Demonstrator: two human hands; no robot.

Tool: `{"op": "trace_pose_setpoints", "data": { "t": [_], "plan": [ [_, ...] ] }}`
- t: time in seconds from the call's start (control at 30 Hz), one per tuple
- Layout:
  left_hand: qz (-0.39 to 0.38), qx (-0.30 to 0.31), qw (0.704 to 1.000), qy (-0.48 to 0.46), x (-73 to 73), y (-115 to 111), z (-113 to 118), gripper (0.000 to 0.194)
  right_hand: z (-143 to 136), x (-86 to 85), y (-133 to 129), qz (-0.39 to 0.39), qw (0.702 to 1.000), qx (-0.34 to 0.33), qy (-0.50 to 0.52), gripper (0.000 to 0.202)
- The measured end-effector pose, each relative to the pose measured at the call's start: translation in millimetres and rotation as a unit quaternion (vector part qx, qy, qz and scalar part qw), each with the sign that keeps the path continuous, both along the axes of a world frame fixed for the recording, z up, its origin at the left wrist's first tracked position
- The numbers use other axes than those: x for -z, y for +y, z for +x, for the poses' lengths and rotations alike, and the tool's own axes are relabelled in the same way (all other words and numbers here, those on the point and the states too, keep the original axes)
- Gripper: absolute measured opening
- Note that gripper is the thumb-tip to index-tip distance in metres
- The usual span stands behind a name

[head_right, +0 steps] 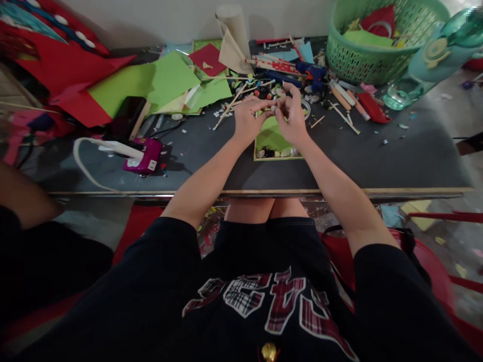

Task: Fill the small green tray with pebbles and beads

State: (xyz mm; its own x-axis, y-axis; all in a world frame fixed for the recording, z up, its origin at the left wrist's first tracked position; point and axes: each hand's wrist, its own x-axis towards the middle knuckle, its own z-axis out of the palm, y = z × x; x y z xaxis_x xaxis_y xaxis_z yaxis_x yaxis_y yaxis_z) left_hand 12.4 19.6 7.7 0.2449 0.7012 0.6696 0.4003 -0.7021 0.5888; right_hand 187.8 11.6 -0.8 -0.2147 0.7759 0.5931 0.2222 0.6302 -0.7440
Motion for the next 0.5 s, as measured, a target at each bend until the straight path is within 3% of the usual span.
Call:
{"op": "trace_pose_setpoints", "data": {
  "t": [0.23, 0.5],
  "plan": [
    [-0.104, 0.004, 0.991, -0.088, 5.5, 3, 6, 0.053, -3, -0.4, -3, -0.012, 0.999, 0.003, 0.042, 0.065],
    [-0.169, 0.135, 0.955, -0.202, 17.3, 17, 13, 0.053, -6, -6.8, -2, -0.027, 0.995, -0.042, 0.089, 0.057]
  ]
}}
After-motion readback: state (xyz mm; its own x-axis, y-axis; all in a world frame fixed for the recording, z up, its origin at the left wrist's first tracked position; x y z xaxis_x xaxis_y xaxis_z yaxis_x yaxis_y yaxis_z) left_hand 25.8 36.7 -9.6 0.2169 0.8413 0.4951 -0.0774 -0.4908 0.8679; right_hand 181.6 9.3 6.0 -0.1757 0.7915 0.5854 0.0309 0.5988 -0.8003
